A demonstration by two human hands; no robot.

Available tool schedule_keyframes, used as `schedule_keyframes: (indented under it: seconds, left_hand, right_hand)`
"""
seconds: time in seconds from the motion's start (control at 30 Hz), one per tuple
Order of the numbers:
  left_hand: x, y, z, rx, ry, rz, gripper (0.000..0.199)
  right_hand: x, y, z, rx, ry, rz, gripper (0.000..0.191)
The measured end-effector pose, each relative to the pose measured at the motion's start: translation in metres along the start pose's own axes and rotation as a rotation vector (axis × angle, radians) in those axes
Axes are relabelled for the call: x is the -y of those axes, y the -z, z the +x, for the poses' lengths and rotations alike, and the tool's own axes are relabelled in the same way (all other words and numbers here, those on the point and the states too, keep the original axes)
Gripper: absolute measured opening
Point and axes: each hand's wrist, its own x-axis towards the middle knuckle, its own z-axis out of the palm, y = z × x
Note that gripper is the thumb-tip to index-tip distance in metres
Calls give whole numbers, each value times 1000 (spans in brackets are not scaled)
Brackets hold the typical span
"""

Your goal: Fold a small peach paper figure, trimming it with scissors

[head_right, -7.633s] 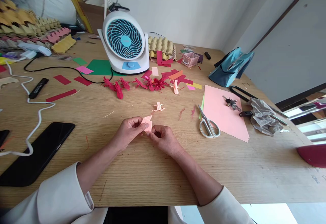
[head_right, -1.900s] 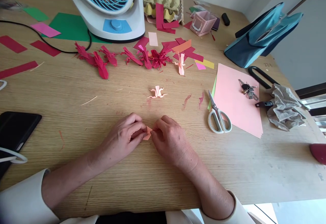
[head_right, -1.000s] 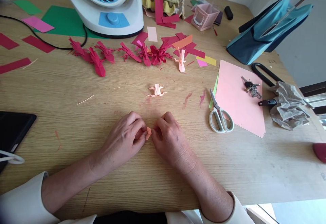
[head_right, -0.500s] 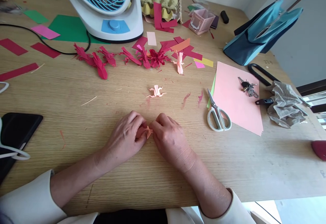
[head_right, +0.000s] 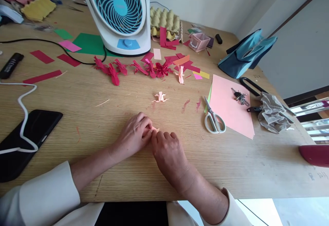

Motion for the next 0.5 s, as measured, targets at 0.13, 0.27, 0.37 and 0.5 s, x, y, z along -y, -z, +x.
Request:
schedule_keyframes:
  seconds: [0.13, 0.27, 0.37, 0.5]
  left_hand:
    - [-1, -1, -1, -17, -4, 19, 11]
    - [-1, 0, -2, 0, -8, 30, 9]
    - [-1, 1, -2, 13, -18, 21, 9]
    - [0, 1, -2, 20, -37, 28, 9]
  right_hand:
    - [7, 3, -2, 80, -71, 7, 36]
    - [9, 3, -1, 100, -101, 5, 34]
    - [12, 0, -1, 100, -114, -13, 36]
    - [15, -2, -3, 109, -168, -46, 28]
